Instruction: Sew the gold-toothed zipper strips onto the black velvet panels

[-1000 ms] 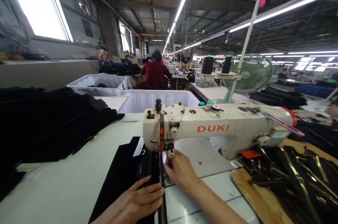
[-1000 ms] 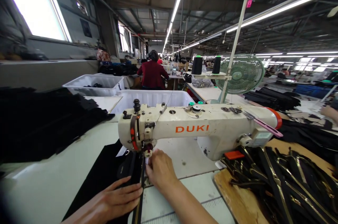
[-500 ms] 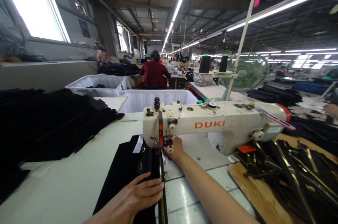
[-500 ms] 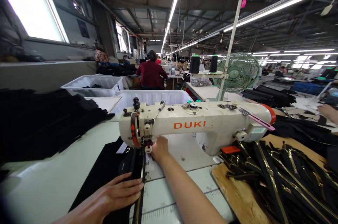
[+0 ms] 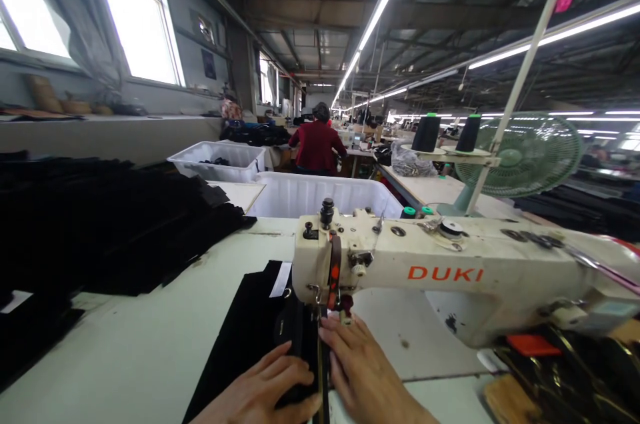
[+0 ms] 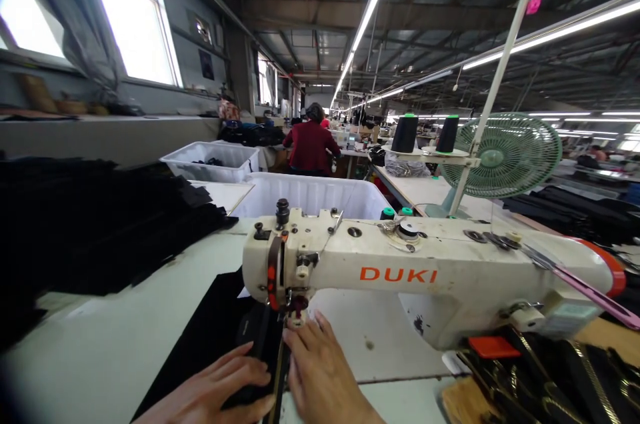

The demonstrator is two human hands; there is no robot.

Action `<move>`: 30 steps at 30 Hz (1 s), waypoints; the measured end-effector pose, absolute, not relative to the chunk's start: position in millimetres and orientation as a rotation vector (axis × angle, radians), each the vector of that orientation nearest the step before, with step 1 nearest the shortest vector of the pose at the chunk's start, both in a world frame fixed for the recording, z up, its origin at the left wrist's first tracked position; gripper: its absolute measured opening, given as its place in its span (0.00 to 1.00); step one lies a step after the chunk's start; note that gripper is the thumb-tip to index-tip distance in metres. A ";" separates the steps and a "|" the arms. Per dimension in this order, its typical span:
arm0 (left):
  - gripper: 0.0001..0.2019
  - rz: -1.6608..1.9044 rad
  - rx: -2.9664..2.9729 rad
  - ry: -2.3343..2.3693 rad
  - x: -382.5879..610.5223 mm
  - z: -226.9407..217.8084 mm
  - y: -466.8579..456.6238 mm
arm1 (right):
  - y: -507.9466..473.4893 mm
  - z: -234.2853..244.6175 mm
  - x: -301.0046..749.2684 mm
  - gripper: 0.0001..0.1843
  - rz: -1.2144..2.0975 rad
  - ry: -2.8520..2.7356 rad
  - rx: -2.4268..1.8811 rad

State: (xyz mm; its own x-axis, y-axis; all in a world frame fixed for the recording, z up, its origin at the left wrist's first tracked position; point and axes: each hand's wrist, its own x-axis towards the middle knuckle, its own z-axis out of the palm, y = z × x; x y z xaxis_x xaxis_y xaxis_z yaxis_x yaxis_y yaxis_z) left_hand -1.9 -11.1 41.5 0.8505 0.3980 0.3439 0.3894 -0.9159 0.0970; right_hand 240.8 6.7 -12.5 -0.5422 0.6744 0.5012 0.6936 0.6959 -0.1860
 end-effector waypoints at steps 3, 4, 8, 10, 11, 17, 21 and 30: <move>0.26 0.535 2.975 0.693 -0.6 45.7 -5.4 | 11.1 -14.0 239.6 0.27 -0.094 -2.363 -1.058; 0.27 0.546 2.956 0.706 -0.3 47.5 -3.9 | 11.4 -13.6 239.3 0.27 -0.106 -2.360 -1.061; 0.34 0.595 2.877 0.725 -2.8 48.4 6.7 | 11.7 -12.6 238.2 0.24 -0.103 -2.303 -1.005; 0.38 0.537 2.856 0.738 -5.9 43.0 16.0 | 13.0 -14.7 237.7 0.23 -0.094 -2.274 -0.941; 0.39 0.495 2.845 0.751 -7.3 39.6 20.8 | 14.0 -16.3 237.6 0.23 -0.098 -2.262 -0.912; 0.38 0.461 2.800 0.833 -4.1 35.0 28.6 | 16.6 -21.5 238.3 0.19 -0.099 -2.280 -0.828; 0.36 0.501 2.817 0.852 -0.5 40.8 20.3 | 15.4 -20.0 238.7 0.19 -0.051 -2.284 -0.789; 0.39 0.368 2.734 1.016 -6.3 23.5 28.8 | 17.6 -17.5 235.5 0.26 -0.132 -2.274 -0.865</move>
